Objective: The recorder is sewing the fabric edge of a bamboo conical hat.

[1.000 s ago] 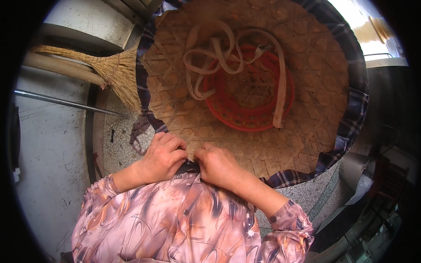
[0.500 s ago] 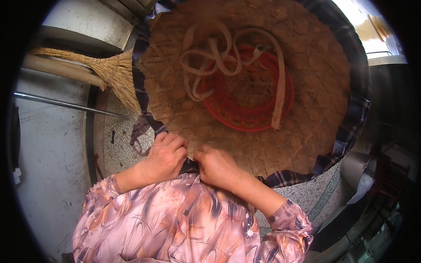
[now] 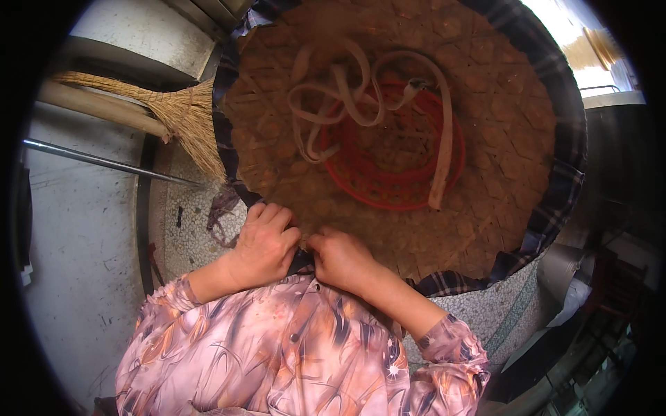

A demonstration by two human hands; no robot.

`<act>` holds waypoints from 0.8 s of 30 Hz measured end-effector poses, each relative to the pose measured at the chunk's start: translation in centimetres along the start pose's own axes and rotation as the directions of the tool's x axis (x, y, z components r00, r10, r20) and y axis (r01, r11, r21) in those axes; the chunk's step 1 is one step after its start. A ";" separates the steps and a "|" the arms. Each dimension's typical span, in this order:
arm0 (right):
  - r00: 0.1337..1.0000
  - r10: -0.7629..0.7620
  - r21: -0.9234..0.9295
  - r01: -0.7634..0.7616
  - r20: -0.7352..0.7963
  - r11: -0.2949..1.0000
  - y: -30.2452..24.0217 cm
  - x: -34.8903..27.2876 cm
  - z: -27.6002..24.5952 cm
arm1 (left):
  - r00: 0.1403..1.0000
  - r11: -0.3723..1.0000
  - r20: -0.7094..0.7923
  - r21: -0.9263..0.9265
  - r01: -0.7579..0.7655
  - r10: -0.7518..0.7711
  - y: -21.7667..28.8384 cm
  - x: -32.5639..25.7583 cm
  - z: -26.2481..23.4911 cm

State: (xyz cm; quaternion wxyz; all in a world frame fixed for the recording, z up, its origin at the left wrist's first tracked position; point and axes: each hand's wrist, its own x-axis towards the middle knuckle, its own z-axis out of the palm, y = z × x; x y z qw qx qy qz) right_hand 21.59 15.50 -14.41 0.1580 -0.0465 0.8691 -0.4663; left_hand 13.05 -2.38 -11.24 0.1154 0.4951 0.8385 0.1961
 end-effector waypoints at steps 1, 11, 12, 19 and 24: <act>1.000 -0.001 -0.003 0.001 0.001 1.000 -0.1 0.0 0.0 | 1.000 1.000 0.000 0.002 0.010 -0.010 0.0 0.0 0.0; 0.998 0.042 -0.004 -0.041 0.049 0.999 -0.5 0.5 -0.1 | 0.953 0.996 -0.299 -0.089 0.012 -0.038 -1.0 -0.6 -0.6; 0.999 0.033 -0.006 -0.033 0.035 0.999 -0.4 0.5 0.0 | 0.953 0.996 -0.300 -0.088 0.010 -0.036 -1.1 -1.4 -0.7; 1.000 -0.016 0.056 0.017 -0.021 0.998 0.2 0.3 0.7 | 0.576 -0.021 0.585 -0.712 0.702 -0.571 -0.9 -8.0 1.7; 1.000 -0.013 0.036 0.013 -0.002 0.999 0.0 0.5 0.4 | 0.611 -0.055 0.623 -0.721 0.690 -0.489 -0.4 -5.7 1.9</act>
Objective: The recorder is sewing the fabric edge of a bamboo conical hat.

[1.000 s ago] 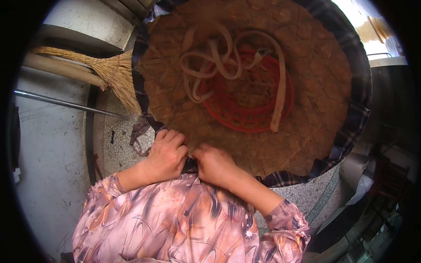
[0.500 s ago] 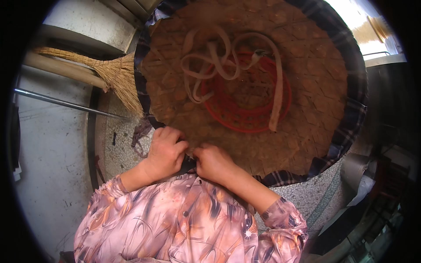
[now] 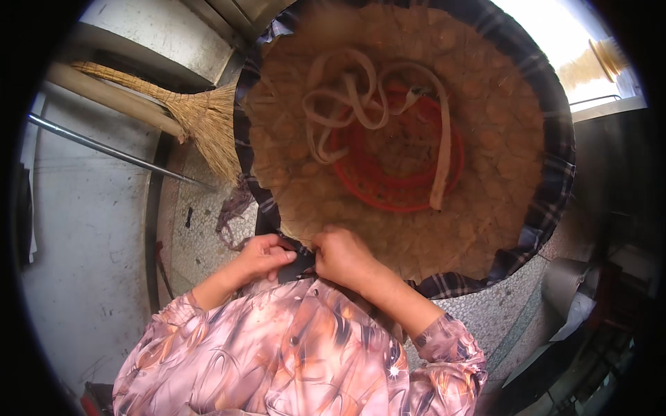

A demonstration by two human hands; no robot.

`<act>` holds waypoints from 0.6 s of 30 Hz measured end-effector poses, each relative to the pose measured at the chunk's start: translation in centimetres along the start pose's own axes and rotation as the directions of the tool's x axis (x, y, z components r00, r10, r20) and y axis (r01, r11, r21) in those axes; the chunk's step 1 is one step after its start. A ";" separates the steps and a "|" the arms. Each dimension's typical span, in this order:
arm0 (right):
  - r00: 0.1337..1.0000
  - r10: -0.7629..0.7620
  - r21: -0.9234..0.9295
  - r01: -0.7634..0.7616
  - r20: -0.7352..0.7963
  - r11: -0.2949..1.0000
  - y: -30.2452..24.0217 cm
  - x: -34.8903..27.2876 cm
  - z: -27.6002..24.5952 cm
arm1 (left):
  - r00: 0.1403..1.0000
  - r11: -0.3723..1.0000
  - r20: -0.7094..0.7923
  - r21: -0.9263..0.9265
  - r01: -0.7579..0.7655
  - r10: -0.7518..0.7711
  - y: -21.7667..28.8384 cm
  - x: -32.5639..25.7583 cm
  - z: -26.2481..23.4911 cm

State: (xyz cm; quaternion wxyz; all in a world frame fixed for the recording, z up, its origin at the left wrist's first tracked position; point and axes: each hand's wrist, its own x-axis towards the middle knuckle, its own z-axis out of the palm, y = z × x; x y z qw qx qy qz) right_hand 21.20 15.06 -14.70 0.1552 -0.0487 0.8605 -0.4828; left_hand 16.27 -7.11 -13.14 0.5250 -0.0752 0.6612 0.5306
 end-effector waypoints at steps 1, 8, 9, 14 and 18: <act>1.000 -0.003 -0.005 0.003 0.003 1.000 0.0 0.0 0.1 | 0.999 0.999 0.015 -0.017 -0.044 0.044 -0.5 0.4 0.4; 1.000 -0.020 0.015 0.020 -0.005 1.000 -0.4 0.0 -0.1 | 0.992 0.993 -0.125 -0.110 -0.033 0.019 -0.9 1.9 1.4; 1.000 -0.028 0.016 0.028 -0.007 0.999 0.0 -0.1 0.0 | 0.992 0.993 -0.124 -0.111 -0.029 0.015 -1.3 2.1 1.7; 0.999 -0.040 -0.040 0.041 0.027 0.998 -0.9 -0.2 -0.3 | 0.978 0.953 -0.177 -0.260 -0.153 0.109 -1.4 2.1 2.4; 0.997 -0.012 -0.072 0.017 0.073 0.997 -1.1 -0.2 -0.5 | 0.980 0.962 -0.167 -0.229 -0.147 0.110 -2.1 2.5 1.8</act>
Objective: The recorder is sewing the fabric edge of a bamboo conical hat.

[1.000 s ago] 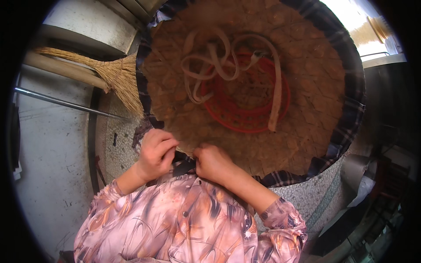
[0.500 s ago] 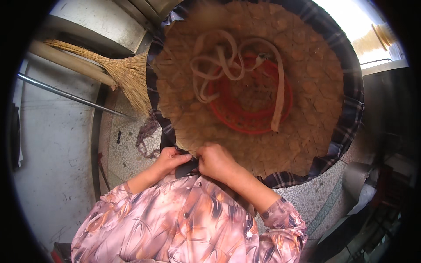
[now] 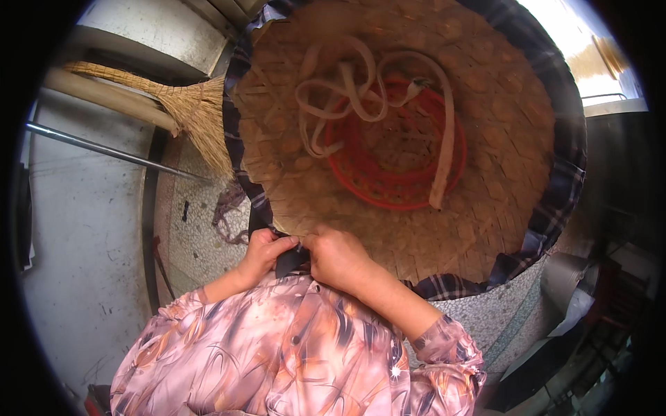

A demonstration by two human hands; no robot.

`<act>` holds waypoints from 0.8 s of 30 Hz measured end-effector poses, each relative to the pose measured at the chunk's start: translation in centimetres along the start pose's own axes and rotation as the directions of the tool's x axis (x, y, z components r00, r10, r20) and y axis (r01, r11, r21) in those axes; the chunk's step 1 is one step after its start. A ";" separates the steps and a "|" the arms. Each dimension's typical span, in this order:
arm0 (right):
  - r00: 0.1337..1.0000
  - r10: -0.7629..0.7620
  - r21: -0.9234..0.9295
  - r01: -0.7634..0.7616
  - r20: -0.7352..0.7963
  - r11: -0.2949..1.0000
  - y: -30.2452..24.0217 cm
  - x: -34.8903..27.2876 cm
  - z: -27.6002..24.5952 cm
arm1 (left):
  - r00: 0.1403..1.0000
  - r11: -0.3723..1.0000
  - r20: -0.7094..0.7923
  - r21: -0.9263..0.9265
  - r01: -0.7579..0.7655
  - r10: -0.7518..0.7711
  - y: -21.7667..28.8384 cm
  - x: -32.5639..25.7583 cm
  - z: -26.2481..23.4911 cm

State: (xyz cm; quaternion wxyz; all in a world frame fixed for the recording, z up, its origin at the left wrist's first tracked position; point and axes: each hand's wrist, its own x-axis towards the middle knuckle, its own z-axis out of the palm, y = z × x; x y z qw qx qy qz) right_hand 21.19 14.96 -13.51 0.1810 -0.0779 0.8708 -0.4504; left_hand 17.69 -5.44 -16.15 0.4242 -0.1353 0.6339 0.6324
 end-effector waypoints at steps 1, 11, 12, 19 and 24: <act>1.000 -0.025 0.028 0.025 -0.007 0.999 0.2 0.0 0.0 | 1.000 1.000 0.014 0.000 0.028 -0.028 0.4 -0.1 0.0; 0.992 0.087 0.001 -0.087 -0.094 0.996 -0.2 -0.2 0.0 | 0.999 0.996 0.011 -0.088 -0.029 0.030 0.9 -0.3 0.3; 0.990 0.078 0.011 -0.077 -0.113 0.997 -0.4 -0.3 0.0 | 1.000 0.996 0.012 -0.090 -0.025 0.027 0.8 -0.3 -0.1; 0.982 0.056 0.041 -0.049 -0.182 0.998 -1.0 -1.0 0.4 | 0.992 0.984 0.090 -0.149 0.100 -0.087 1.1 -0.7 -0.9; 0.979 0.019 0.059 -0.007 -0.201 0.998 -0.6 -1.2 0.5 | 0.989 0.979 0.125 -0.178 0.102 -0.080 1.0 -0.6 -1.2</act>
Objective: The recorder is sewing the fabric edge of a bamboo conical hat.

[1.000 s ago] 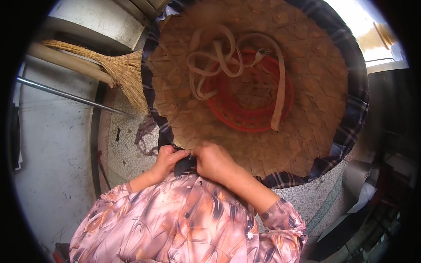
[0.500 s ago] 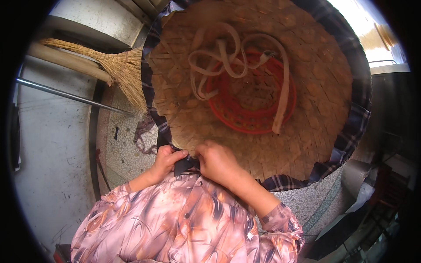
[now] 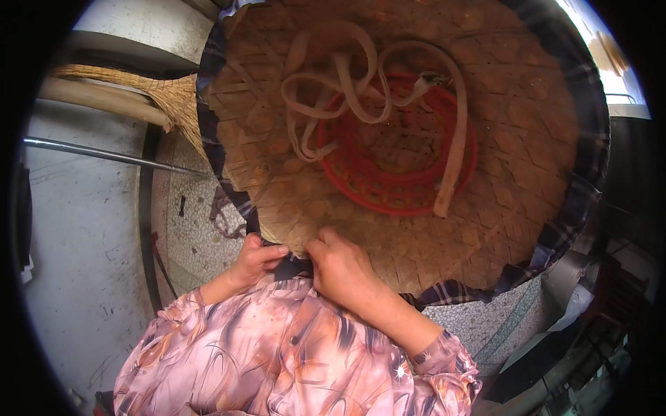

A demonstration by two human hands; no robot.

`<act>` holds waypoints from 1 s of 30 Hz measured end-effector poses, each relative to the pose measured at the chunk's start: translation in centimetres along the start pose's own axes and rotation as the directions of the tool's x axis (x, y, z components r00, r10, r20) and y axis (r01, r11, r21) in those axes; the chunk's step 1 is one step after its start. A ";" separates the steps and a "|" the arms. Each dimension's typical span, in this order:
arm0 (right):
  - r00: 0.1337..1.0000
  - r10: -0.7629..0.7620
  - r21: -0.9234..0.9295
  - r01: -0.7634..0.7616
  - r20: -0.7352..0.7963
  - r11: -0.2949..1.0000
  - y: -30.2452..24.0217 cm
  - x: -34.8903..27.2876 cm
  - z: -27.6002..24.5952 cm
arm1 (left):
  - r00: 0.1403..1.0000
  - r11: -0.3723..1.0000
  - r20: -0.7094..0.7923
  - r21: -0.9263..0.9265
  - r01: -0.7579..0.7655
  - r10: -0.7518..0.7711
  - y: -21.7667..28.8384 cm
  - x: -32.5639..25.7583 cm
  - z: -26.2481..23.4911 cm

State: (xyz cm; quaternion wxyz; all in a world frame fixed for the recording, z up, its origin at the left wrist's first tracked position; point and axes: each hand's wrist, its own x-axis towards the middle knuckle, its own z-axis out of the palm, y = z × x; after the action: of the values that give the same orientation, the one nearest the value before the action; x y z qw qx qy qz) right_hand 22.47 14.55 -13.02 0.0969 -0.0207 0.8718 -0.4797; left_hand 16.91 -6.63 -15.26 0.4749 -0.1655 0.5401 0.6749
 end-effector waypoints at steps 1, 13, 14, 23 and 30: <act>1.000 -0.010 0.003 0.010 0.003 1.000 0.0 0.0 0.0 | 1.000 1.000 -0.004 -0.015 0.000 0.000 0.2 -0.1 0.2; 0.994 -0.006 -0.007 0.007 0.108 1.000 0.3 0.5 0.0 | 0.999 0.998 0.012 -0.053 0.033 -0.033 0.5 -0.2 0.1; 0.994 -0.006 -0.008 0.007 0.107 1.000 0.4 0.6 -0.1 | 0.999 0.998 0.003 -0.045 0.042 -0.041 0.7 -0.2 0.2; 0.960 -0.101 -0.302 0.181 0.262 0.936 -2.0 1.0 -0.6 | 0.992 0.992 0.003 -0.012 0.126 -0.126 0.8 0.1 -0.4; 0.938 -0.091 -0.360 0.217 0.336 0.907 -2.0 1.1 0.3 | 0.988 0.983 0.020 -0.098 0.157 -0.156 1.3 0.1 -0.4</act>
State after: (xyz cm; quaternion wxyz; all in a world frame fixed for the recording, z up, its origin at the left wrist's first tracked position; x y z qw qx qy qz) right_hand 21.37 13.12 -11.63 0.1883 -0.1846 0.9191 -0.2927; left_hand 15.67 -6.92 -14.77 0.5210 -0.2267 0.4885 0.6622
